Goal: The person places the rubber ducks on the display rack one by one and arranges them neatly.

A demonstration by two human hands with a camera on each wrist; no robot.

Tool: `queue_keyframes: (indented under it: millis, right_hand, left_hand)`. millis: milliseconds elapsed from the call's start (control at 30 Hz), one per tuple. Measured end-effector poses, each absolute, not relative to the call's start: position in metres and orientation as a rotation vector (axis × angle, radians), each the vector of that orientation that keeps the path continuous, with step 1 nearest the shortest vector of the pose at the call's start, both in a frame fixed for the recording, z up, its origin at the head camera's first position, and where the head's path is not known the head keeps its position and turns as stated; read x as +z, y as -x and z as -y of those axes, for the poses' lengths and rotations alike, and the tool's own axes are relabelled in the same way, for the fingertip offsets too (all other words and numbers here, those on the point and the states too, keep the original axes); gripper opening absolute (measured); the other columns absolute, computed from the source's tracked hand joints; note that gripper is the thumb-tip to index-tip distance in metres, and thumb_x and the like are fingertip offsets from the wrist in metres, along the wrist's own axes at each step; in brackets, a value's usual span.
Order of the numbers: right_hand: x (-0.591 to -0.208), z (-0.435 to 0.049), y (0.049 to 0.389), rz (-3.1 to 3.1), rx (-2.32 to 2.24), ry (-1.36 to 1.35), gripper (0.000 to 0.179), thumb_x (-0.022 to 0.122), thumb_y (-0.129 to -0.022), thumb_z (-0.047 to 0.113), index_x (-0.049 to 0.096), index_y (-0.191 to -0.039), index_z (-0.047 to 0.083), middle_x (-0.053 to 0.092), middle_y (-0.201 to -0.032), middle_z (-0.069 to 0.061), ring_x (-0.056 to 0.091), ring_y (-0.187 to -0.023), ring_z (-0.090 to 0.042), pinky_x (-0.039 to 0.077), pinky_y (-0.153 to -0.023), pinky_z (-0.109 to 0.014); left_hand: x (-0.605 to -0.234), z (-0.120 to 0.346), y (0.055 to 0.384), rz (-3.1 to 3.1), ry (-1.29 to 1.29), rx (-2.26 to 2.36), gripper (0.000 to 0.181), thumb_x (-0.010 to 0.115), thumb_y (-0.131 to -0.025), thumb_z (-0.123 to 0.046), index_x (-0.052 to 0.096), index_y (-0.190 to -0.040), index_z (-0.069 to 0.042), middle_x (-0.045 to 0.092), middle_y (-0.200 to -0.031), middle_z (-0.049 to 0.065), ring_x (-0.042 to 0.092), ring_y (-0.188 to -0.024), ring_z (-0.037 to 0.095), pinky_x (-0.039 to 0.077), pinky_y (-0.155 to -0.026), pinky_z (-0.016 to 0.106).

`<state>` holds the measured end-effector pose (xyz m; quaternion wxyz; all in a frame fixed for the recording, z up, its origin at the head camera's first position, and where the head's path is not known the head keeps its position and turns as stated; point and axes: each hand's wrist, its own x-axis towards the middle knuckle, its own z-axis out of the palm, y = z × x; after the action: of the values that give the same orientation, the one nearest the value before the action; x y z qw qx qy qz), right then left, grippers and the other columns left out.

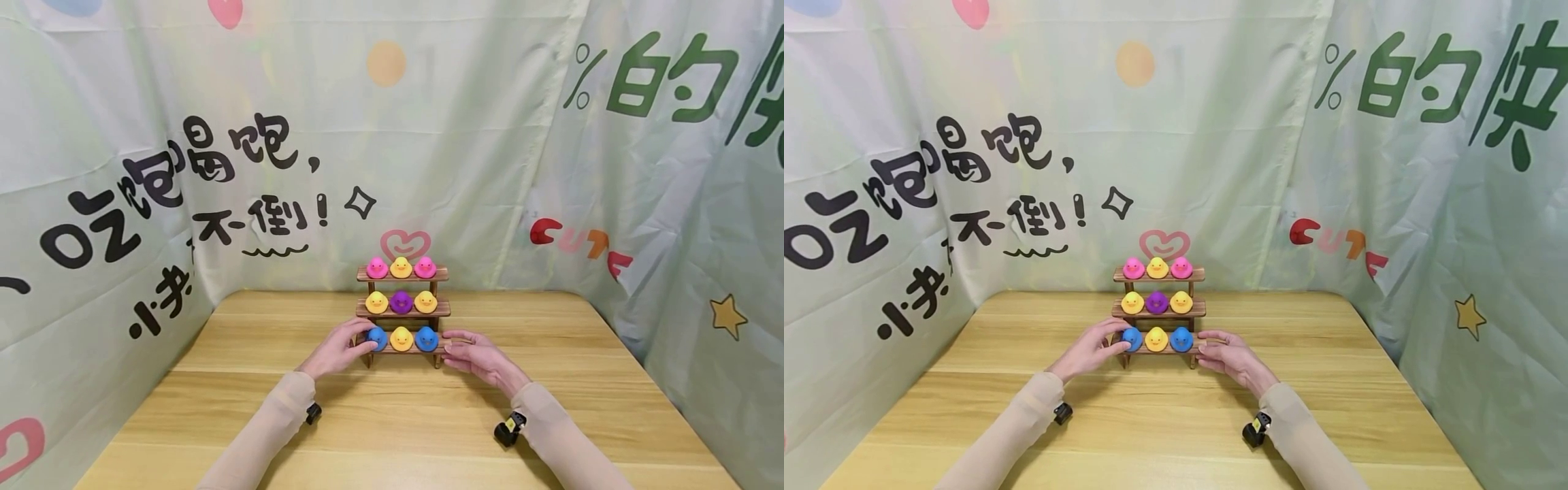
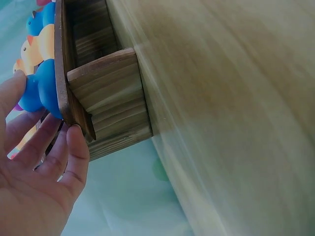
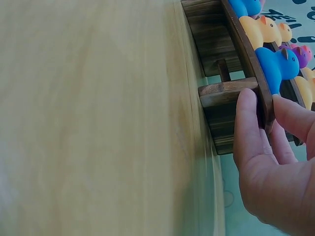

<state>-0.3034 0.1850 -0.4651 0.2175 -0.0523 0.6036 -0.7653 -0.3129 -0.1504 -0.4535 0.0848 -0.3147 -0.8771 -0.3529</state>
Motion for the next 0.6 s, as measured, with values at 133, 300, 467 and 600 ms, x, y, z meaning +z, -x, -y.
queue_keyframes:
  millis: [133,300,467,600]
  right_hand:
    - [-0.4652,-0.1849,0.3031,-1.675,-2.118,0.147,0.048,0.055,-0.096,-0.003,0.039,-0.141,-0.007,0.069,-0.096,-0.004,0.070,-0.091,-0.019,0.056,-0.087,-0.030]
    - [-0.4652,-0.1846,0.3039,-1.673,-2.122,0.148,0.055,0.055,-0.096,-0.004,0.032,-0.145,-0.010,0.068,-0.096,-0.005,0.070,-0.090,-0.016,0.057,-0.086,-0.029]
    - [-0.4657,-0.1851,0.3034,-1.672,-2.123,0.148,0.053,0.056,-0.096,-0.003,0.035,-0.144,-0.008,0.068,-0.098,-0.006,0.070,-0.091,-0.018,0.057,-0.086,-0.029]
    - [-0.4659,-0.1855,0.3023,-1.666,-2.122,0.145,0.048,0.057,-0.096,-0.002,0.041,-0.141,-0.005,0.068,-0.100,-0.007,0.070,-0.093,-0.021,0.056,-0.087,-0.030]
  left_hand:
    - [-0.4535,0.1502,0.3126,2.613,0.934,-1.051,0.038,0.066,-0.094,-0.033,0.064,-0.125,-0.011,0.061,-0.130,0.005,0.057,-0.121,0.022,0.046,-0.103,0.045]
    - [-0.4519,0.1501,0.3125,2.612,0.934,-1.058,0.039,0.066,-0.094,-0.034,0.064,-0.125,-0.011,0.061,-0.129,0.004,0.057,-0.121,0.022,0.046,-0.103,0.045]
    - [-0.4520,0.1506,0.3125,2.627,0.921,-1.066,0.041,0.066,-0.094,-0.036,0.064,-0.126,-0.011,0.061,-0.129,0.004,0.058,-0.118,0.023,0.048,-0.099,0.044]
    - [-0.4511,0.1523,0.3115,2.656,0.874,-1.115,0.047,0.065,-0.093,-0.040,0.062,-0.130,-0.010,0.061,-0.130,0.003,0.059,-0.110,0.022,0.052,-0.085,0.035]
